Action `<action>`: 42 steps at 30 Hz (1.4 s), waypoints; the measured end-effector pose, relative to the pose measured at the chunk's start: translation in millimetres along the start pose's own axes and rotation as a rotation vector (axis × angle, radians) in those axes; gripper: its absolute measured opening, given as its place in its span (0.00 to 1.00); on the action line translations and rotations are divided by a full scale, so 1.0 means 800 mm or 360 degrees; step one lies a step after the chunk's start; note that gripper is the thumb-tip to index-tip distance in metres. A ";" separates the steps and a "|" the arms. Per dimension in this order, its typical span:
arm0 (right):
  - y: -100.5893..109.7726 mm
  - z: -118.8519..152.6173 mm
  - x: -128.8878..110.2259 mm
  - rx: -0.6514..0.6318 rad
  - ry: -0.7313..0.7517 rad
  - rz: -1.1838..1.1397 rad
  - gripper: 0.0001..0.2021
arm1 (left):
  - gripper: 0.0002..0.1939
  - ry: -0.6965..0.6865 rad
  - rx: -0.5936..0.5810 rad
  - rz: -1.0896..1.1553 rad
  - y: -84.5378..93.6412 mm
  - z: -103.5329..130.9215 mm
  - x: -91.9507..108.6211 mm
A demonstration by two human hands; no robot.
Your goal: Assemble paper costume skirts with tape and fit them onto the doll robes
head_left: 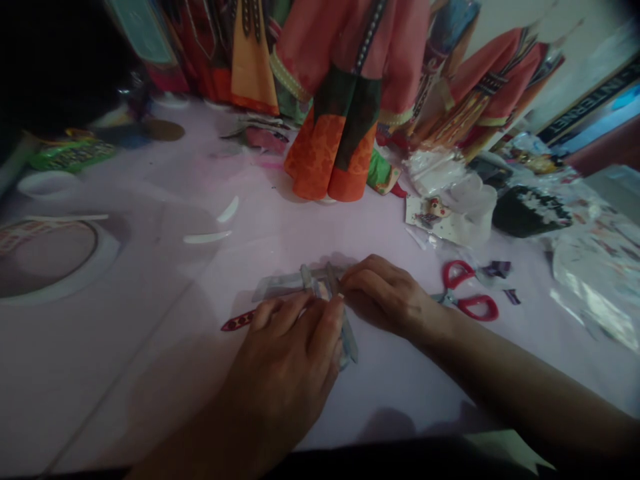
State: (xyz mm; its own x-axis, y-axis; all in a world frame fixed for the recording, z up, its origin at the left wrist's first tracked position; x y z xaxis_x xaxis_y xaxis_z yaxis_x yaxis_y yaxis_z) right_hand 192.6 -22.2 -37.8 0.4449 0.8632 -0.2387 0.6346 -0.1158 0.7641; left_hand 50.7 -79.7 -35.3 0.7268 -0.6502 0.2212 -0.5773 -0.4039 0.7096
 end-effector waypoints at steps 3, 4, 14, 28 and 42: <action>-0.001 0.001 0.000 -0.0012 -0.0004 -0.0006 0.06 | 0.15 0.0000 0.0009 0.0002 0.000 0.000 0.000; -0.001 0.001 0.001 -0.0015 -0.0004 -0.0004 0.06 | 0.15 -0.0004 0.0012 0.0006 0.000 0.000 0.000; -0.002 0.000 -0.001 -0.0025 0.0013 -0.0002 0.07 | 0.15 -0.0006 0.0021 -0.0002 0.002 -0.002 0.000; -0.002 -0.004 0.000 -0.0004 -0.0045 -0.0025 0.06 | 0.16 -0.0036 0.0011 -0.0018 0.000 0.000 0.000; 0.011 -0.005 0.013 0.0307 -0.0271 -0.0064 0.05 | 0.14 -0.0027 0.0042 -0.0007 0.003 -0.003 0.001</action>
State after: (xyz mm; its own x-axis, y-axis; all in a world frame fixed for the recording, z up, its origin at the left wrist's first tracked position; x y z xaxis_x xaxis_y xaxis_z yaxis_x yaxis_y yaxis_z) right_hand 200.1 -12.6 -31.2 0.5066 0.7757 -0.3763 0.7553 -0.1889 0.6276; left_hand 50.8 -79.8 -32.0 0.7230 -0.6593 0.2064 -0.5840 -0.4236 0.6925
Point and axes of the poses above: each hand's wrist, its own z-axis away from the middle knuckle, its own y-axis out of the back of the hand, x = y × z, the point moved 6 cm from there along -z, towards the middle knuckle, and after that the axes turned 12 degrees about x, right-handed, at the moved point
